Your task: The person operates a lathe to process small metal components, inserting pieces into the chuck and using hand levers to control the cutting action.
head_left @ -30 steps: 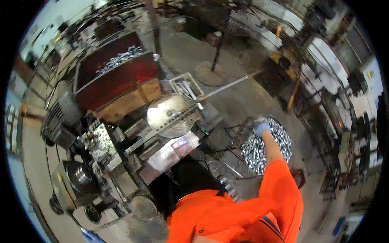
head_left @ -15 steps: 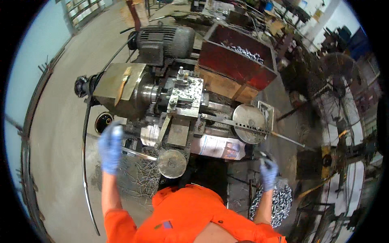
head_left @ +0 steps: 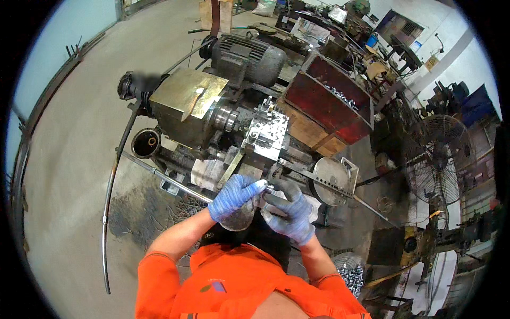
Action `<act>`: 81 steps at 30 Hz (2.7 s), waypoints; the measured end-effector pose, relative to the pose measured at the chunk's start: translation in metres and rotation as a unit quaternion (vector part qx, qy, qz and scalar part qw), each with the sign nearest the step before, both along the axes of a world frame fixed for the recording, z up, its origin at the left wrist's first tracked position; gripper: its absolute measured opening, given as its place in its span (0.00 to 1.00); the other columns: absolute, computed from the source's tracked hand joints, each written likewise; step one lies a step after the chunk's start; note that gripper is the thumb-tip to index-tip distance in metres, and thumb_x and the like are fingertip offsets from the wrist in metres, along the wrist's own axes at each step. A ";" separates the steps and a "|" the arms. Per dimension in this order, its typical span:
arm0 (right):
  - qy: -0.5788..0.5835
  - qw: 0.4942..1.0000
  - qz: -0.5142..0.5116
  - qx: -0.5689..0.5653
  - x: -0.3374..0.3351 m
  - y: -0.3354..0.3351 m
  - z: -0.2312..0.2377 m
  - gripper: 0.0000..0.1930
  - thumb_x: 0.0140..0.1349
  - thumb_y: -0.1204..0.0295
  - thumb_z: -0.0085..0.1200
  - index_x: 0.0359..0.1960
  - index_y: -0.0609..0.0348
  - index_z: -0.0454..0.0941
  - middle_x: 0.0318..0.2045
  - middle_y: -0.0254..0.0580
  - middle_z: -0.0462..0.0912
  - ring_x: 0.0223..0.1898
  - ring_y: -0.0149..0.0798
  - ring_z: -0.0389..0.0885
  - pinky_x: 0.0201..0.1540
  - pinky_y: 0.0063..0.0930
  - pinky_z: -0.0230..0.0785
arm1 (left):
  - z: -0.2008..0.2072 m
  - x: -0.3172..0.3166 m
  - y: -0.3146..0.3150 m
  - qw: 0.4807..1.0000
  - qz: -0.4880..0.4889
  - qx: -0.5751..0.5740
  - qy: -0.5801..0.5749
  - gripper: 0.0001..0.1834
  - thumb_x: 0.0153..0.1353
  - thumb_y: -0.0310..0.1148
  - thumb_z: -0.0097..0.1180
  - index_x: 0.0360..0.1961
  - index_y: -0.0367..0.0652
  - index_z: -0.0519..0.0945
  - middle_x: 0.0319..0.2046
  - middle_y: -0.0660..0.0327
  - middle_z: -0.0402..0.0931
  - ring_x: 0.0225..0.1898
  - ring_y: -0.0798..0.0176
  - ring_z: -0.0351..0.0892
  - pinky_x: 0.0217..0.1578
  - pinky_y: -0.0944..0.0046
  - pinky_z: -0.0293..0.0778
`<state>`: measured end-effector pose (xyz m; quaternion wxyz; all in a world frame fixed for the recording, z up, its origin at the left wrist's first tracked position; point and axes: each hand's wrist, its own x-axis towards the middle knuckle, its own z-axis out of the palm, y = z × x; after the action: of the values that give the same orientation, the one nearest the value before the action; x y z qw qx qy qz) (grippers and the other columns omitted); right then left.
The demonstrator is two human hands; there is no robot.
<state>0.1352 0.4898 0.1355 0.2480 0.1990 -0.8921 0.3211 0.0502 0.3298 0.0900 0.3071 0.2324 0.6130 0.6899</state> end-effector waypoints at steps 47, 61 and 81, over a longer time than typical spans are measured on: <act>-0.270 0.908 -0.022 0.321 -0.224 -0.030 -0.018 0.27 0.48 0.43 0.51 0.27 0.58 0.82 0.26 0.54 0.80 0.32 0.52 0.79 0.42 0.39 0.68 | -0.041 0.007 -0.330 0.638 0.336 -0.664 0.198 0.23 0.53 0.52 0.52 0.37 0.42 0.76 0.29 0.47 0.77 0.34 0.44 0.77 0.37 0.49 0.71; -0.218 0.943 -0.071 0.240 -0.216 -0.048 -0.015 0.23 0.45 0.49 0.59 0.19 0.61 0.80 0.17 0.52 0.77 0.23 0.50 0.78 0.30 0.35 0.71 | -0.070 -0.015 -0.455 0.389 0.279 -0.777 0.408 0.12 0.49 0.34 0.53 0.35 0.42 0.76 0.22 0.56 0.75 0.26 0.55 0.76 0.29 0.57 0.69; -0.004 0.978 -0.164 0.128 -0.112 0.076 0.009 0.10 0.44 0.63 0.63 0.18 0.56 0.80 0.27 0.41 0.80 0.36 0.46 0.76 0.47 0.38 0.64 | -0.233 -0.069 -0.221 0.776 0.236 -0.566 0.149 0.27 0.50 0.51 0.56 0.39 0.37 0.77 0.37 0.45 0.77 0.42 0.45 0.76 0.45 0.55 0.71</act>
<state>0.0235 0.5661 0.1448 0.2662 0.0788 -0.9473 0.1601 -0.0189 0.1088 -0.1430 0.1153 -0.0352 0.9666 0.2263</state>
